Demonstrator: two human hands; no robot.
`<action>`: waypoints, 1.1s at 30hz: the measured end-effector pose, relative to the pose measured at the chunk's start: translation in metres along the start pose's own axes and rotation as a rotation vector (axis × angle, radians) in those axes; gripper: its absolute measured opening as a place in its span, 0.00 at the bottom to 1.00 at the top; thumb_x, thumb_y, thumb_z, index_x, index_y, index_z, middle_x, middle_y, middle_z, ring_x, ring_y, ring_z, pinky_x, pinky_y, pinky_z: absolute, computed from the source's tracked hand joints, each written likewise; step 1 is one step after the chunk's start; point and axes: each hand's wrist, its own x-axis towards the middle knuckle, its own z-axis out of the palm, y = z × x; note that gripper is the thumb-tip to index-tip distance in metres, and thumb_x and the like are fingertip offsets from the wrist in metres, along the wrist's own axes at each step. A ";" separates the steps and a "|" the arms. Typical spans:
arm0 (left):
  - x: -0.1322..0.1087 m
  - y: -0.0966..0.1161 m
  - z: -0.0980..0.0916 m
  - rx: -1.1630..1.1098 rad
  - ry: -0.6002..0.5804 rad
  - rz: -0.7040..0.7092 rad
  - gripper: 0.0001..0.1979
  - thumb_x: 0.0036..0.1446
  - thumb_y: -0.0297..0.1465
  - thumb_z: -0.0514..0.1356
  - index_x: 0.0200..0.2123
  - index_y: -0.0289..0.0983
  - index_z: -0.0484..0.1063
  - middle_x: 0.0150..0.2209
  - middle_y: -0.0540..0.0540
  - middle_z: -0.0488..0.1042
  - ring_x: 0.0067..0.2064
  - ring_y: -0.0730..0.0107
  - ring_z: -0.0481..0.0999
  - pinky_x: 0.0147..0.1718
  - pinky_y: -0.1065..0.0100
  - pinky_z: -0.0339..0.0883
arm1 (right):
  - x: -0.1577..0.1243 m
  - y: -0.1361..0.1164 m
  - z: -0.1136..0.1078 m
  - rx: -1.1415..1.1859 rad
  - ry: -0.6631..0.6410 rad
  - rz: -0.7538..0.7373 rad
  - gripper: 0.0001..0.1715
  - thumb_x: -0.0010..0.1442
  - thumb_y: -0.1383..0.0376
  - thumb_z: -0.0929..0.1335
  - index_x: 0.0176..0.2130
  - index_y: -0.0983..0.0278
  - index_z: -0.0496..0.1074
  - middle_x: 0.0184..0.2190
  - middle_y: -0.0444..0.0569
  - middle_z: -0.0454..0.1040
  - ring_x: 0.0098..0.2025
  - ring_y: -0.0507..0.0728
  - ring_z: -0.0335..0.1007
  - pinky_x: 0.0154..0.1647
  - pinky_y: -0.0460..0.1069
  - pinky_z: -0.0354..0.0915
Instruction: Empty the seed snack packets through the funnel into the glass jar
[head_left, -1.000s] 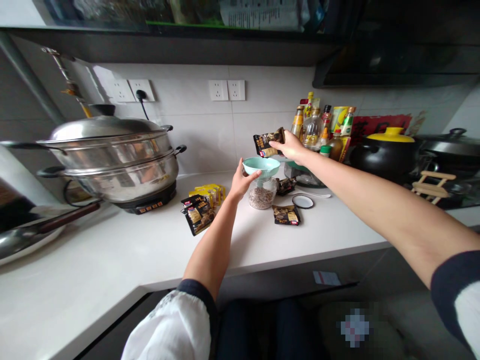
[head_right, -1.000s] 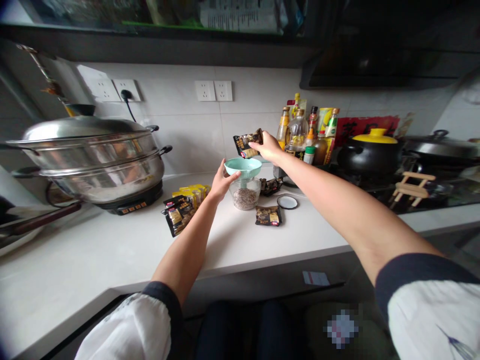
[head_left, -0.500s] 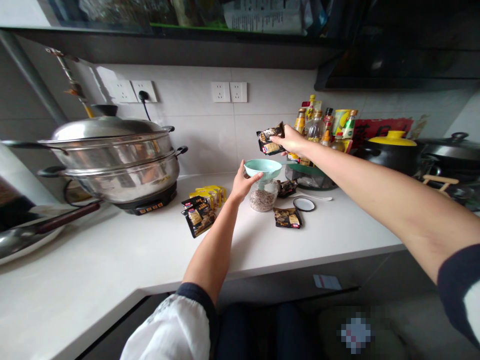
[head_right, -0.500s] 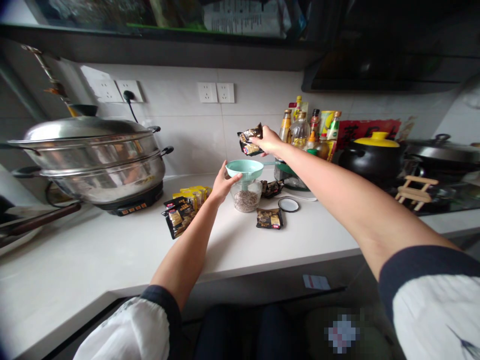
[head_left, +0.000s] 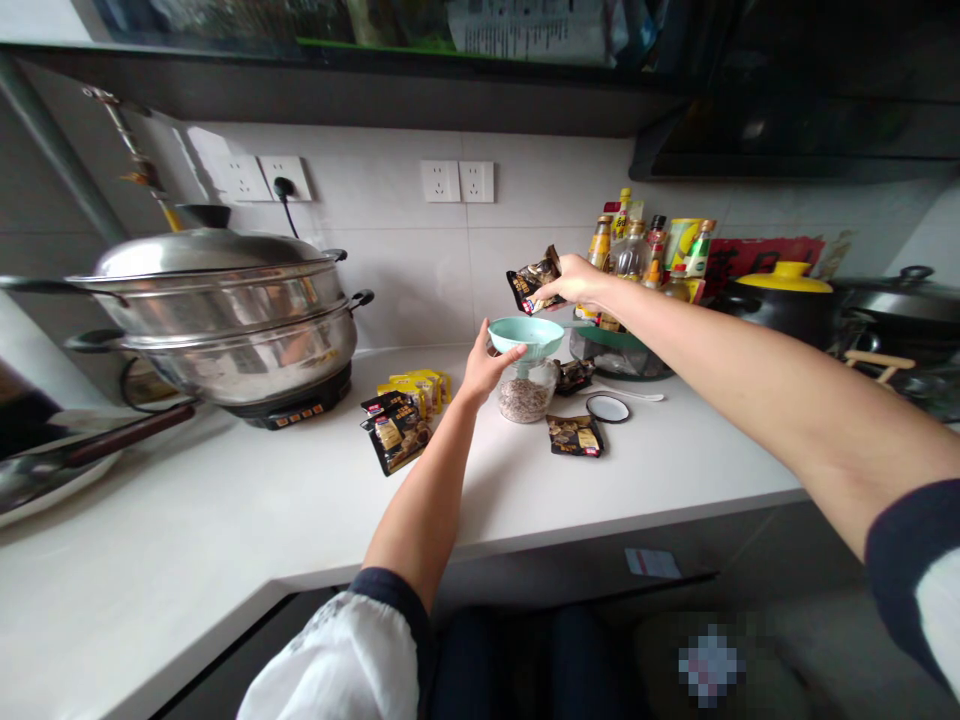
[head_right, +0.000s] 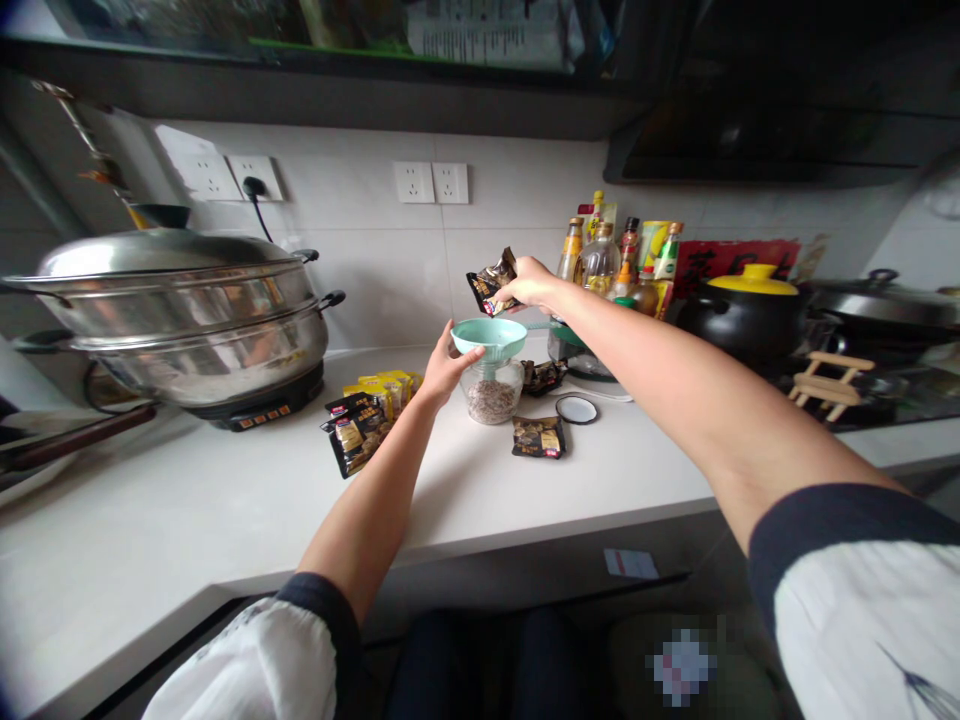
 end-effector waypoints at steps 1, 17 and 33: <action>0.000 0.000 0.000 -0.002 0.002 0.000 0.58 0.37 0.42 0.72 0.67 0.39 0.44 0.65 0.37 0.57 0.63 0.53 0.61 0.60 0.61 0.58 | 0.001 0.001 0.000 -0.008 0.007 -0.004 0.22 0.33 0.77 0.78 0.28 0.65 0.69 0.24 0.46 0.74 0.30 0.58 0.73 0.28 0.54 0.75; 0.000 -0.001 0.001 -0.010 -0.001 0.012 0.58 0.38 0.41 0.71 0.67 0.39 0.44 0.65 0.38 0.56 0.63 0.54 0.62 0.60 0.59 0.57 | -0.003 0.002 0.009 -0.171 0.047 -0.078 0.15 0.39 0.66 0.78 0.28 0.65 0.72 0.22 0.47 0.73 0.32 0.61 0.75 0.32 0.57 0.76; -0.003 0.002 0.003 -0.044 0.001 -0.007 0.59 0.37 0.39 0.72 0.67 0.36 0.42 0.65 0.37 0.56 0.64 0.55 0.60 0.61 0.63 0.55 | -0.009 0.002 0.011 -0.220 0.095 -0.025 0.16 0.41 0.68 0.78 0.30 0.68 0.72 0.27 0.48 0.75 0.28 0.55 0.74 0.28 0.51 0.76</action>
